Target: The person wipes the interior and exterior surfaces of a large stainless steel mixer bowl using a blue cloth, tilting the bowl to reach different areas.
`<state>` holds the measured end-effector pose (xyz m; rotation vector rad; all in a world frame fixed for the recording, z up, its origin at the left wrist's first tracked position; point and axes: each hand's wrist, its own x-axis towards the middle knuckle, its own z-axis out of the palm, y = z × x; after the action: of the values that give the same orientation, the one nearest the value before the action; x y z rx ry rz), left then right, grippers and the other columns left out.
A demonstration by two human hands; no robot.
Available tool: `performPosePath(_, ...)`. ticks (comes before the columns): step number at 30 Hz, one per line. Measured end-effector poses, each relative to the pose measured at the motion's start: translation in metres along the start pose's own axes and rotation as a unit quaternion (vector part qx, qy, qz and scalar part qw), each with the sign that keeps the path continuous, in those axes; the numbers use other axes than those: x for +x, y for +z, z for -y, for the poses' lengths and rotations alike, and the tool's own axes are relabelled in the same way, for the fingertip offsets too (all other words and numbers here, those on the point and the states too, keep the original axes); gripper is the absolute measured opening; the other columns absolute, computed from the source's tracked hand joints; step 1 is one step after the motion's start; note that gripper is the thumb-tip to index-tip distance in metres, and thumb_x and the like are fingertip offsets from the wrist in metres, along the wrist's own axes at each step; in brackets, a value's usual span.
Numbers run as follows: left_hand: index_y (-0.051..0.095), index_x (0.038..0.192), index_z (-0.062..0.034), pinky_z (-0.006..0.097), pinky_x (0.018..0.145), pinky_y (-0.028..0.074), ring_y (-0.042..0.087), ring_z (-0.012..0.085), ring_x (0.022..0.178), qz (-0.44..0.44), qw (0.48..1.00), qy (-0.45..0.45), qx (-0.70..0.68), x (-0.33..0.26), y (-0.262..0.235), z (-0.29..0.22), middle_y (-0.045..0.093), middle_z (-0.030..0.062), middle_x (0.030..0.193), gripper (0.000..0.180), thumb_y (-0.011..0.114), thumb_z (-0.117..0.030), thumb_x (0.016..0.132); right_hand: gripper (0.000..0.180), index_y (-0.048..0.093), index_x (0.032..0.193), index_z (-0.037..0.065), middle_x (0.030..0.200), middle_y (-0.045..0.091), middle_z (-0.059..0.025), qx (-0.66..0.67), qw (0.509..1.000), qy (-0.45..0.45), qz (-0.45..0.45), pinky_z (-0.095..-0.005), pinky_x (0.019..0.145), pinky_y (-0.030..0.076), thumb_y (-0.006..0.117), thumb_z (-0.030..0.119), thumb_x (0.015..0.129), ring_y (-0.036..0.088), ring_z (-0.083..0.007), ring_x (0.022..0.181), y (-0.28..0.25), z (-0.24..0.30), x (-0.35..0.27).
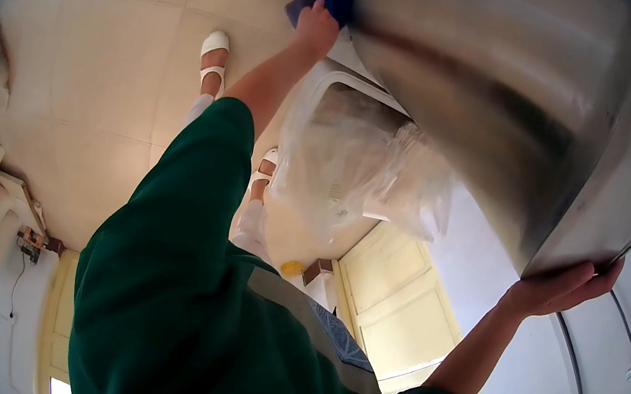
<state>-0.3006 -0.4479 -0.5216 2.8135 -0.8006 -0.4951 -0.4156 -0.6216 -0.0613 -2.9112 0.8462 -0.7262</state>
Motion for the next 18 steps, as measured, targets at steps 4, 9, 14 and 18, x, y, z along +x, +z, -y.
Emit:
performPosePath(4,0.074,0.078,-0.0107,0.036,0.075,0.046,0.052,0.0234,0.106,0.075,0.989,0.125,0.037,-0.061,0.008,-0.018,0.068,0.0031,0.088,0.019,0.056,-0.017,0.078,0.063,0.036,0.136,0.000,0.133,0.044,-0.0171,0.043,0.999,0.008,-0.004,-0.0364,0.097,0.038,0.039,0.049,0.097,0.045,-0.0276,0.118,0.000,-0.002,0.002)
performPosePath(9,0.069,0.079,-0.0151,0.030,0.076,0.045,0.053,0.0196,0.099,-0.089,0.981,0.160,-0.064,-0.063,-0.001,-0.034,0.062,0.0001,0.104,0.014,0.056,-0.013,0.075,0.057,0.037,0.135,-0.001,0.128,0.046,-0.0168,0.014,0.998,-0.053,-0.007,-0.0335,0.091,0.041,0.036,0.043,0.099,0.049,-0.0257,0.110,0.002,-0.001,0.007)
performPosePath(14,0.065,0.078,-0.0184,0.030,0.075,0.042,0.051,0.0176,0.097,-0.062,0.879,0.470,-0.043,-0.082,0.042,-0.084,0.059,-0.0031,0.102,0.010,0.058,-0.016,0.072,0.059,0.037,0.135,-0.002,0.129,0.046,-0.0174,0.025,1.000,-0.016,-0.006,-0.0342,0.092,0.041,0.037,0.045,0.099,0.049,-0.0261,0.111,0.001,0.004,0.002)
performPosePath(18,0.069,0.095,-0.0162,0.035,0.078,0.043,0.047,0.0193,0.106,-0.061,0.854,0.477,0.196,-0.063,0.039,-0.099,0.056,-0.0045,0.113,0.026,0.060,-0.029,0.074,0.060,0.038,0.135,-0.001,0.130,0.045,-0.0173,0.006,0.999,-0.043,-0.019,-0.0356,0.093,0.041,0.036,0.046,0.098,0.048,-0.0263,0.114,0.002,-0.003,0.000)
